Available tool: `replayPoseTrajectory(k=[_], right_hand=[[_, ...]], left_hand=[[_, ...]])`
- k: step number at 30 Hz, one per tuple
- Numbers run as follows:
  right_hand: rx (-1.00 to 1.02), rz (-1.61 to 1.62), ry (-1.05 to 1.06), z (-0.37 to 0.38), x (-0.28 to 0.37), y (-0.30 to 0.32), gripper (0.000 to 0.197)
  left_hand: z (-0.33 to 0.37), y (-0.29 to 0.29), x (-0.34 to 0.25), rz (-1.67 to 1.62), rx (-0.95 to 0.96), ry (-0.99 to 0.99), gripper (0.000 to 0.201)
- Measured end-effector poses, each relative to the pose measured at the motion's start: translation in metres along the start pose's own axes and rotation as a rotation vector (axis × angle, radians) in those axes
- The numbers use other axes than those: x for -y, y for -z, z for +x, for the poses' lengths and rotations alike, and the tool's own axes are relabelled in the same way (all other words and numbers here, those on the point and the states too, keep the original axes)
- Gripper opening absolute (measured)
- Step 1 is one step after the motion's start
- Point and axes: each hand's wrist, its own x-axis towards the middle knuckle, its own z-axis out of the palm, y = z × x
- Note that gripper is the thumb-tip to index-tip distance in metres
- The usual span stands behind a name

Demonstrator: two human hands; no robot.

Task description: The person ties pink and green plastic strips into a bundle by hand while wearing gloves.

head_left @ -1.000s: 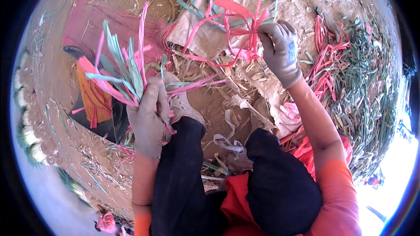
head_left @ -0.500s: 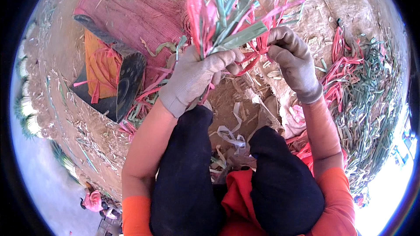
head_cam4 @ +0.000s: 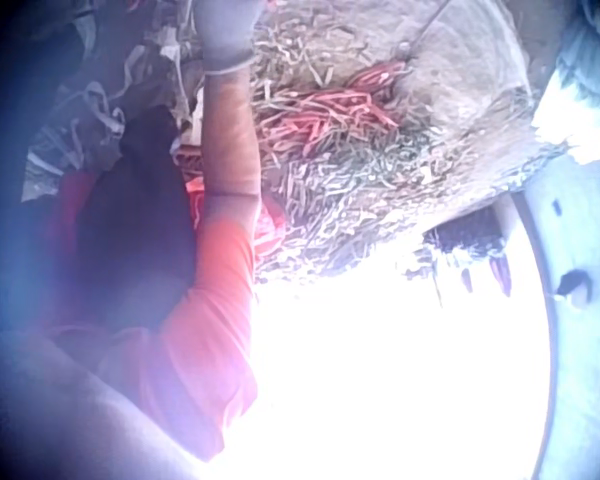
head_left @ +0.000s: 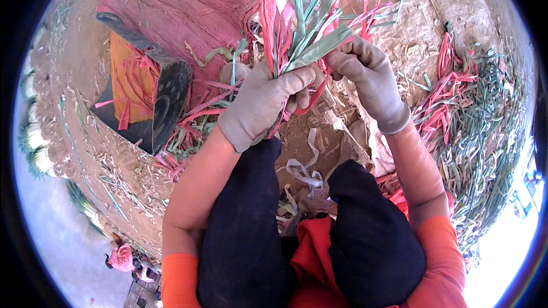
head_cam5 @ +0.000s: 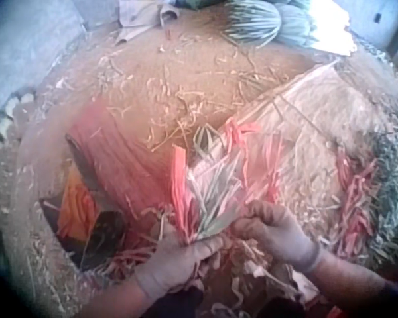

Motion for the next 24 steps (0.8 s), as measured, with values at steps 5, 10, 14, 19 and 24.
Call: replayPoseTrajectory(k=[5,10,14,19,24], right_hand=[[-0.038,0.07,0.033,0.004,-0.009,0.001,0.007],[0.004,0.156,-0.047,0.003,-0.01,0.005,0.009],[0.01,0.156,-0.101,0.002,-0.008,0.001,0.009],[0.009,0.264,-0.18,-0.002,-0.003,-0.008,0.009],[-0.033,0.258,-0.196,-0.001,-0.006,-0.006,0.008]], left_hand=[[-0.003,0.005,0.004,-0.067,-0.169,-0.022,0.024],[0.0,0.017,0.004,-0.112,-0.355,-0.157,0.022],[0.001,0.013,0.003,-0.12,-0.243,-0.146,0.024],[0.002,0.003,0.009,-0.098,-0.098,0.0,0.021],[0.0,0.006,0.014,-0.109,-0.069,0.052,0.018]])
